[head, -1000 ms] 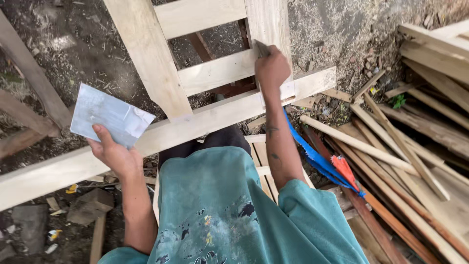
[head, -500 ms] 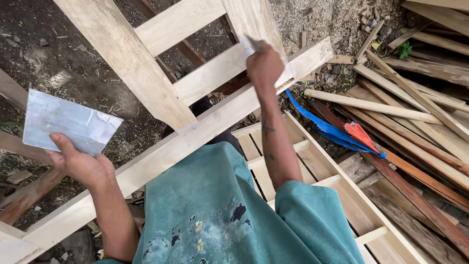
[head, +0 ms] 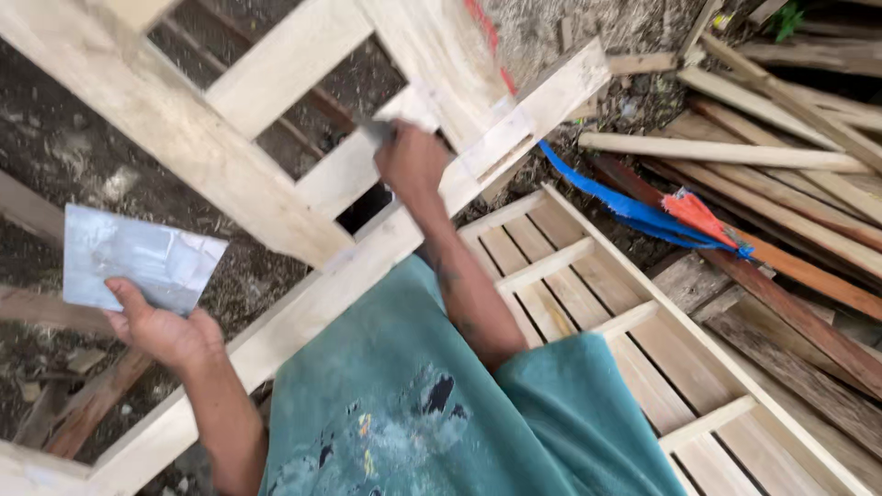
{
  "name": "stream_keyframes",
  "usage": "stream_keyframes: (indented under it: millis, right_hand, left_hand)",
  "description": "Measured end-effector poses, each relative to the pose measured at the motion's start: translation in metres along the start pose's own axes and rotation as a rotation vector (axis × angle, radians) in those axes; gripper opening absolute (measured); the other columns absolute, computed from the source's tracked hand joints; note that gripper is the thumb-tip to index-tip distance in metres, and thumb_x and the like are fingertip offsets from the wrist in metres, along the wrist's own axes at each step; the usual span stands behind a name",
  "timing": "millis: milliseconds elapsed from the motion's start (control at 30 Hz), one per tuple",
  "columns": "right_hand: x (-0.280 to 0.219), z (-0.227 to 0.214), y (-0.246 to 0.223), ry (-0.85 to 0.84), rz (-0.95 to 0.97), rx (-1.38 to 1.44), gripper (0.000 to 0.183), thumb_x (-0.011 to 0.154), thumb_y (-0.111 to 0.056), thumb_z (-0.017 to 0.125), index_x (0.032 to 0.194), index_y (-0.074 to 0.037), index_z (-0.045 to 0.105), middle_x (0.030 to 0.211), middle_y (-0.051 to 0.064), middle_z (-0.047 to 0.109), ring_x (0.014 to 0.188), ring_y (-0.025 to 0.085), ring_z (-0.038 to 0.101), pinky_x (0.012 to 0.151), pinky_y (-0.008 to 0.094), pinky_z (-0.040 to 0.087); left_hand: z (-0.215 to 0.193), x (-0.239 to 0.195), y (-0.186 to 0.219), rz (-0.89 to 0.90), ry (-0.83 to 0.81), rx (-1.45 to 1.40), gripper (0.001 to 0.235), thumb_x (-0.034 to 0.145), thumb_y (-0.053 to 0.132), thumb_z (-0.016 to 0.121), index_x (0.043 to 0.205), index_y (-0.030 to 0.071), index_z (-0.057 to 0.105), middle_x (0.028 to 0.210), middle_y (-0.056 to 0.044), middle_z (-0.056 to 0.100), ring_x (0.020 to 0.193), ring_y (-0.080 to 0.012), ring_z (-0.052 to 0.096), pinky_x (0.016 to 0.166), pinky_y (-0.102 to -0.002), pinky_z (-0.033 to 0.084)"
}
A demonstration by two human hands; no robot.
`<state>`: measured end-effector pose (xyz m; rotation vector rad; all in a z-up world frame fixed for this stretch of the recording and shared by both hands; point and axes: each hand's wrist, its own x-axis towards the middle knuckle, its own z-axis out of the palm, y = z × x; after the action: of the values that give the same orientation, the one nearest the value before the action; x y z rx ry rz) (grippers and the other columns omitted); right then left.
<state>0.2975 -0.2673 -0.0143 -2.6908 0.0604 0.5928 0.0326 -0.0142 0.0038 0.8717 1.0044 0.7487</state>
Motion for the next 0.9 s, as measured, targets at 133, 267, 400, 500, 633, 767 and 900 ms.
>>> stream_keyframes:
  millis: [133, 267, 400, 500, 633, 767, 900]
  right_hand:
    - [-0.01, -0.045, 0.01, 0.275, -0.018, 0.064, 0.033, 0.081, -0.01, 0.058, 0.106, -0.017, 0.079, 0.082, 0.017, 0.076, 0.071, 0.035, 0.073, 0.067, 0.046, 0.057]
    - [0.038, -0.062, 0.03, 0.353, 0.048, 0.016, 0.031, 0.082, -0.004, 0.058, 0.107, -0.011, 0.075, 0.087, 0.014, 0.076, 0.07, 0.031, 0.074, 0.062, 0.045, 0.058]
    - [0.052, -0.016, 0.011, 0.383, -0.012, -0.121, 0.025, 0.077, 0.0, 0.062, 0.1, -0.006, 0.07, 0.091, 0.015, 0.071, 0.074, 0.033, 0.069, 0.061, 0.047, 0.056]
    - [0.017, 0.023, -0.016, 0.498, -0.191, -0.213, 0.034, 0.068, 0.004, 0.064, 0.102, 0.002, 0.067, 0.097, 0.019, 0.063, 0.085, 0.038, 0.063, 0.071, 0.048, 0.054]
    - [-0.031, 0.032, -0.051, 0.195, -0.241, -0.02, 0.032, 0.074, 0.0, 0.065, 0.106, 0.0, 0.069, 0.096, 0.019, 0.069, 0.082, 0.036, 0.068, 0.069, 0.047, 0.056]
    - [-0.051, -0.003, -0.051, 0.052, -0.206, 0.076, 0.037, 0.08, -0.001, 0.06, 0.115, -0.006, 0.072, 0.095, 0.019, 0.073, 0.08, 0.034, 0.072, 0.07, 0.046, 0.057]
    - [-0.021, -0.06, -0.015, 0.136, -0.153, 0.105, 0.041, 0.085, -0.003, 0.057, 0.123, -0.01, 0.07, 0.092, 0.015, 0.077, 0.072, 0.027, 0.074, 0.071, 0.038, 0.061]
  left_hand:
    - [0.012, 0.012, 0.013, 0.004, -0.011, -0.009, 0.06, 0.11, 0.029, 0.062, 0.155, -0.002, 0.037, 0.156, -0.025, 0.051, 0.147, -0.0377, 0.056, 0.123, -0.052, 0.047]
    - [0.013, 0.015, 0.021, 0.009, 0.033, 0.0, 0.062, 0.113, 0.029, 0.062, 0.157, -0.001, 0.031, 0.162, -0.027, 0.046, 0.153, -0.0382, 0.052, 0.127, -0.051, 0.044]
    - [0.012, 0.016, 0.014, -0.018, 0.059, 0.018, 0.064, 0.11, 0.029, 0.064, 0.158, 0.0, 0.031, 0.162, -0.025, 0.044, 0.151, -0.0376, 0.051, 0.125, -0.052, 0.044]
    - [0.008, 0.013, 0.008, -0.046, 0.097, -0.004, 0.064, 0.11, 0.028, 0.063, 0.158, 0.001, 0.029, 0.162, -0.025, 0.043, 0.151, -0.0378, 0.052, 0.124, -0.052, 0.044]
    - [0.018, 0.02, 0.004, -0.055, 0.074, 0.052, 0.064, 0.11, 0.029, 0.064, 0.158, 0.001, 0.033, 0.161, -0.024, 0.046, 0.149, -0.0373, 0.051, 0.124, -0.051, 0.044]
    - [0.015, 0.016, 0.015, -0.061, 0.095, 0.011, 0.063, 0.108, 0.031, 0.065, 0.154, 0.002, 0.034, 0.156, -0.025, 0.049, 0.149, -0.0392, 0.052, 0.123, -0.055, 0.046]
    - [0.003, 0.011, 0.016, -0.057, 0.14, 0.029, 0.059, 0.106, 0.031, 0.061, 0.152, 0.007, 0.033, 0.152, -0.022, 0.054, 0.146, -0.0356, 0.055, 0.119, -0.051, 0.046]
